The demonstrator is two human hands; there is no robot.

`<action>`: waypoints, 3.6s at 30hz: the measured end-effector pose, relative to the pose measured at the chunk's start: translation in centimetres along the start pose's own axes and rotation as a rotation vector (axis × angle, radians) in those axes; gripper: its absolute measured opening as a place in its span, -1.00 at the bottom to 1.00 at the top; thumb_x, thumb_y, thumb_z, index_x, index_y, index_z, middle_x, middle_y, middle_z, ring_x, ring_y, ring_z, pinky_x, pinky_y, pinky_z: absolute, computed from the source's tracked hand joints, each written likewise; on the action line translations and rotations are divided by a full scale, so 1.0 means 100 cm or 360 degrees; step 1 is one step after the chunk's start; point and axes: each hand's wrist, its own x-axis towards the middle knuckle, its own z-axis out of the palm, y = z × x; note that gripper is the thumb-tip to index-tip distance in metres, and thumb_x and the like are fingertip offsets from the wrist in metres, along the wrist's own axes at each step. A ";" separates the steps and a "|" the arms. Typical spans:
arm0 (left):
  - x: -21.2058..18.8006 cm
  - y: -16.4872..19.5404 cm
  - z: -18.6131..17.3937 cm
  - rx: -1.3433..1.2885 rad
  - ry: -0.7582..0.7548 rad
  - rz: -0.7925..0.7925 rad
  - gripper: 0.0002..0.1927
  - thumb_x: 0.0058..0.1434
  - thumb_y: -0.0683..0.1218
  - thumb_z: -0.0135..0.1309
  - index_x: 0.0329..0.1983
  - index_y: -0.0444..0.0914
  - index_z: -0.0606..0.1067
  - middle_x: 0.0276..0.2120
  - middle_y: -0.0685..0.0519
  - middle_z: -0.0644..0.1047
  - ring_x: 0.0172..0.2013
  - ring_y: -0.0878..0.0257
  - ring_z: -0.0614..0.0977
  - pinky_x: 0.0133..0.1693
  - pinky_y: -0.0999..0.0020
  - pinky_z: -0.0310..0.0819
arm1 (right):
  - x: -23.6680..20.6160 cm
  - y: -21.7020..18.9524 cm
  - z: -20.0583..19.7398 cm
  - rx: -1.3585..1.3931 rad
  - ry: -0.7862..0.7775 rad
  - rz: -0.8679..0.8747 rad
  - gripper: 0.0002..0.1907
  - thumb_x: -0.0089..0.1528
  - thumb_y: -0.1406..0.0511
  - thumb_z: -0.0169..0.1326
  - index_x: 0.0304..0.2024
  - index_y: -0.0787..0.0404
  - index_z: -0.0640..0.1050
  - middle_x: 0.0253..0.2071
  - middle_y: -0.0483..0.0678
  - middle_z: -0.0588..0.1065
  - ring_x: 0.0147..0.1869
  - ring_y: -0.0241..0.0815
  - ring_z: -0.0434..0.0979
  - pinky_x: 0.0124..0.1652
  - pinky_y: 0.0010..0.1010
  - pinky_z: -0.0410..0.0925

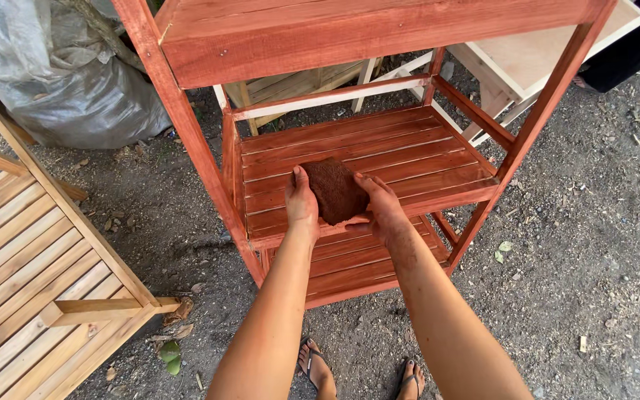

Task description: The person applies reddish-brown stain to a wooden shelving unit using a cloth. They wipe the stain onto the shelves, frame, and legs, moving around the unit to cover different sides and sections.

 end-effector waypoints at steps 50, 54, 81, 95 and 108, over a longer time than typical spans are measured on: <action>0.044 -0.161 -0.056 0.1526 0.0585 0.0329 -0.82 0.13 -0.12 0.12 -0.18 -0.15 0.57 -0.21 -0.02 0.55 -0.24 0.05 0.64 -0.21 0.18 0.53 | 0.128 0.027 0.028 -0.3310 -0.0741 0.0004 0.38 -0.09 0.00 0.48 0.57 -0.42 -0.14 0.62 0.08 -0.30 0.61 0.39 -0.15 0.36 0.37 0.07; 0.077 -0.154 -0.058 0.1309 0.0467 0.0354 -0.79 0.11 -0.19 0.15 -0.17 -0.17 0.55 -0.21 0.00 0.53 -0.31 0.16 0.68 -0.22 0.29 0.58 | 0.170 0.021 0.022 -0.3221 -0.0781 0.0045 0.30 -0.08 0.04 0.47 0.55 -0.36 -0.05 0.57 0.07 -0.14 0.60 0.27 -0.06 0.39 0.26 0.09; 0.153 -0.089 -0.103 -0.0457 0.0458 -0.0175 -0.21 0.05 0.27 0.27 0.22 -0.30 0.45 0.05 -0.06 0.62 0.05 0.16 0.64 0.08 0.27 0.51 | 0.178 0.017 0.106 -0.0302 -0.0393 0.0538 -0.52 0.23 0.07 0.06 0.14 0.12 0.51 0.04 -0.05 0.58 0.19 -0.07 0.51 0.20 -0.04 0.33; 0.081 0.040 -0.221 -0.0433 0.0786 0.0042 -0.32 0.12 0.13 0.24 0.30 -0.16 0.40 0.06 0.00 0.60 0.08 0.14 0.62 0.12 0.21 0.46 | 0.107 0.033 0.234 -0.0563 -0.1079 0.0181 -0.67 0.24 0.22 0.13 -0.05 0.32 0.50 -0.20 -0.02 0.57 -0.22 -0.23 0.60 -0.26 -0.31 0.52; 0.077 0.146 -0.376 -0.0374 0.0758 0.0068 -0.41 0.01 0.03 0.39 0.05 -0.32 0.49 -0.05 -0.12 0.64 -0.09 0.08 0.70 -0.03 0.17 0.60 | 0.062 0.101 0.380 -0.0510 -0.0370 -0.0588 -0.73 0.14 0.28 0.34 -0.24 0.34 0.60 -0.33 -0.09 0.62 -0.30 -0.33 0.55 -0.28 -0.46 0.44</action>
